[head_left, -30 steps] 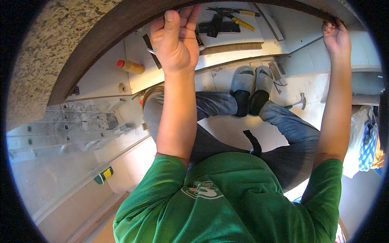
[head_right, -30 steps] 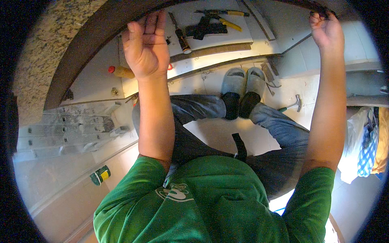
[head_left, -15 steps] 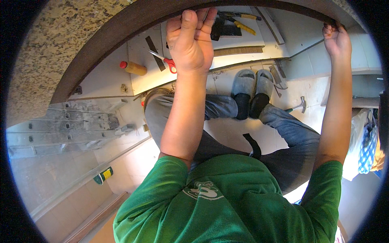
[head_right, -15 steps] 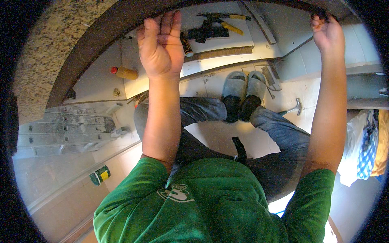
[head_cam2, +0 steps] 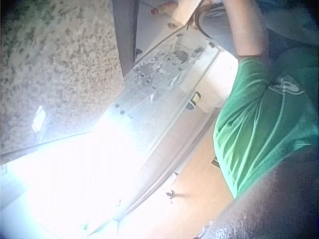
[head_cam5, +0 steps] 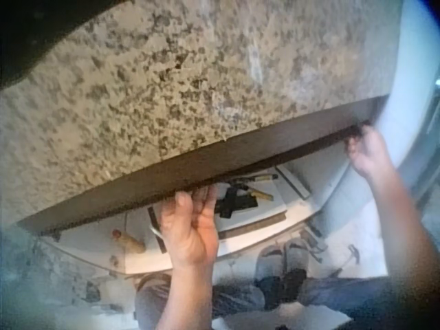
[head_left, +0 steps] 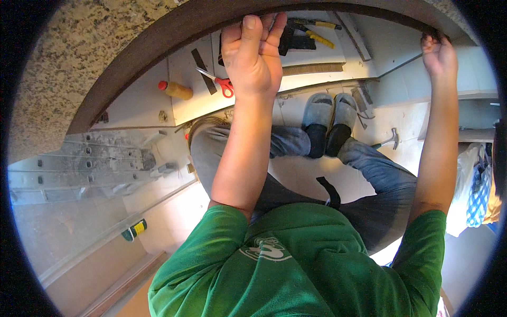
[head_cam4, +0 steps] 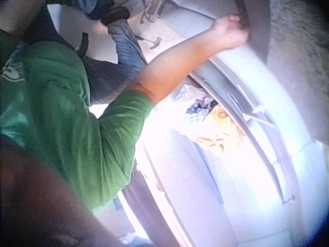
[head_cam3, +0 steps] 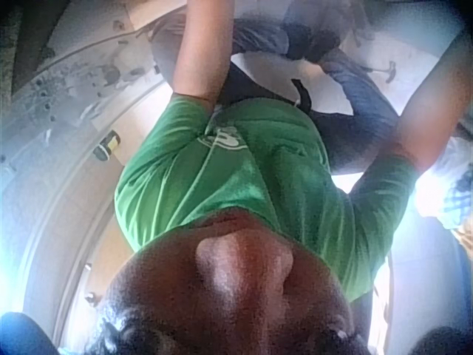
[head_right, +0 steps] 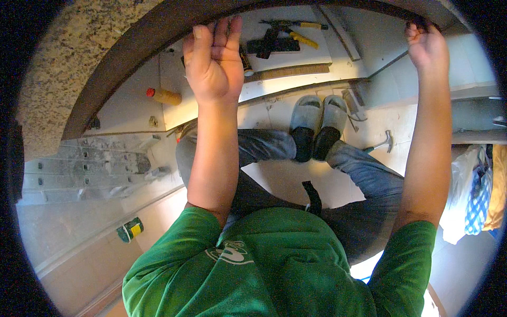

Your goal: The person installs a curved wooden trim piece along the edge of a bathroom vanity. They apply glue to the cabinet edge, position the trim, and use a hammer to secure it in place.

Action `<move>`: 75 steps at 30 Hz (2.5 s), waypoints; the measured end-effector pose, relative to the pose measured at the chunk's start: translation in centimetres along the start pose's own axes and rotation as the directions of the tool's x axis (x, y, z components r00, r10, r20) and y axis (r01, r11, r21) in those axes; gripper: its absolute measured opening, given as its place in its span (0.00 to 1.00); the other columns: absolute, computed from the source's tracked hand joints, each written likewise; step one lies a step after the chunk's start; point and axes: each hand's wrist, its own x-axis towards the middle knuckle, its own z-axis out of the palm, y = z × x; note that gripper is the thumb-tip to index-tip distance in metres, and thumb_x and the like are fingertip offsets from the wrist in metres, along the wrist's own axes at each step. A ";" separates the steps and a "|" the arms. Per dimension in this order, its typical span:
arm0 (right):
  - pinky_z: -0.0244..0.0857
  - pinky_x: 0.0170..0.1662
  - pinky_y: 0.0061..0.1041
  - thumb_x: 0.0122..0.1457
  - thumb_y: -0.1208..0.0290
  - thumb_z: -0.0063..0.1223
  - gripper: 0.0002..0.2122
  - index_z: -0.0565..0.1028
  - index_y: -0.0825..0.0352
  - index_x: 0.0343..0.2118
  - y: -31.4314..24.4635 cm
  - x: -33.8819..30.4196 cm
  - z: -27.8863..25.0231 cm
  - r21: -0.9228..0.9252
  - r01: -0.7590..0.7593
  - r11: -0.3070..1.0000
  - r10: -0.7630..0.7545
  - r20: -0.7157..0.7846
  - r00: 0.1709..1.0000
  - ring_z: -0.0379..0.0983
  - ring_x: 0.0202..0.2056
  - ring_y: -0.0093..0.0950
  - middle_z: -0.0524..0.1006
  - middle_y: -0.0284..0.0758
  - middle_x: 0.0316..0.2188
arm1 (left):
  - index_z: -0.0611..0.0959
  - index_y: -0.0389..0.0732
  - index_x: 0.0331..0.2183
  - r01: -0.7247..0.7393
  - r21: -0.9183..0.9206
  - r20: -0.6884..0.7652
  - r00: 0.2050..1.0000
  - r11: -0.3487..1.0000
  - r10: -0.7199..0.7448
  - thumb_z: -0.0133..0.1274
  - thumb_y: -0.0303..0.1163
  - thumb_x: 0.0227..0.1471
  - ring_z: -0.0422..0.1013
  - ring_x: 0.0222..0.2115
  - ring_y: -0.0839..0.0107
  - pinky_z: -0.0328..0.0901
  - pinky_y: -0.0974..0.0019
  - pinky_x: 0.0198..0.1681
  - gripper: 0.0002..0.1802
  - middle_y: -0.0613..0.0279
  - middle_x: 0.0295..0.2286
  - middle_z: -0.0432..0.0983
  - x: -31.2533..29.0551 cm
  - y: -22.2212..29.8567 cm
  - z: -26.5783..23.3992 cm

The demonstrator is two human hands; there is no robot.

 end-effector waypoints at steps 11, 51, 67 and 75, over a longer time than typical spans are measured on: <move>0.63 0.30 0.26 0.68 0.70 0.36 0.08 0.66 0.69 0.39 0.1 0.2 -0.5 0.045 -0.047 0.998 0.048 -0.016 0.999 0.64 0.29 0.30 0.67 0.38 0.30 | 0.76 0.38 0.49 0.022 0.108 0.097 0.995 0.994 -0.032 0.55 0.32 0.58 0.74 0.46 0.61 0.65 0.50 0.57 0.17 0.56 0.45 0.77 0.6 -1.6 0.2; 0.63 0.28 0.26 0.67 0.69 0.36 0.09 0.68 0.67 0.42 0.4 0.1 -0.6 0.084 -0.098 0.992 0.098 0.011 0.995 0.67 0.28 0.31 0.70 0.39 0.33 | 0.78 0.38 0.47 0.080 -0.176 -0.139 0.985 0.981 -0.105 0.51 0.25 0.48 0.70 0.50 0.55 0.58 0.45 0.62 0.21 0.55 0.47 0.75 -0.1 2.5 -0.1; 0.65 0.29 0.27 0.68 0.68 0.35 0.10 0.67 0.67 0.43 0.5 -0.1 -0.4 0.087 -0.117 0.989 0.114 0.039 0.993 0.68 0.28 0.31 0.70 0.39 0.33 | 0.78 0.40 0.47 0.081 0.055 0.002 0.997 0.995 -0.081 0.57 0.27 0.55 0.75 0.45 0.62 0.69 0.52 0.53 0.16 0.57 0.43 0.78 0.6 -3.4 2.0; 0.65 0.27 0.26 0.68 0.69 0.35 0.09 0.68 0.67 0.42 0.2 -1.5 0.7 0.115 -0.121 0.986 0.119 0.021 0.993 0.68 0.26 0.30 0.70 0.38 0.31 | 0.78 0.41 0.46 0.110 0.040 0.047 0.993 0.993 -0.112 0.58 0.27 0.54 0.76 0.44 0.62 0.67 0.51 0.55 0.16 0.58 0.43 0.79 0.9 -4.6 2.5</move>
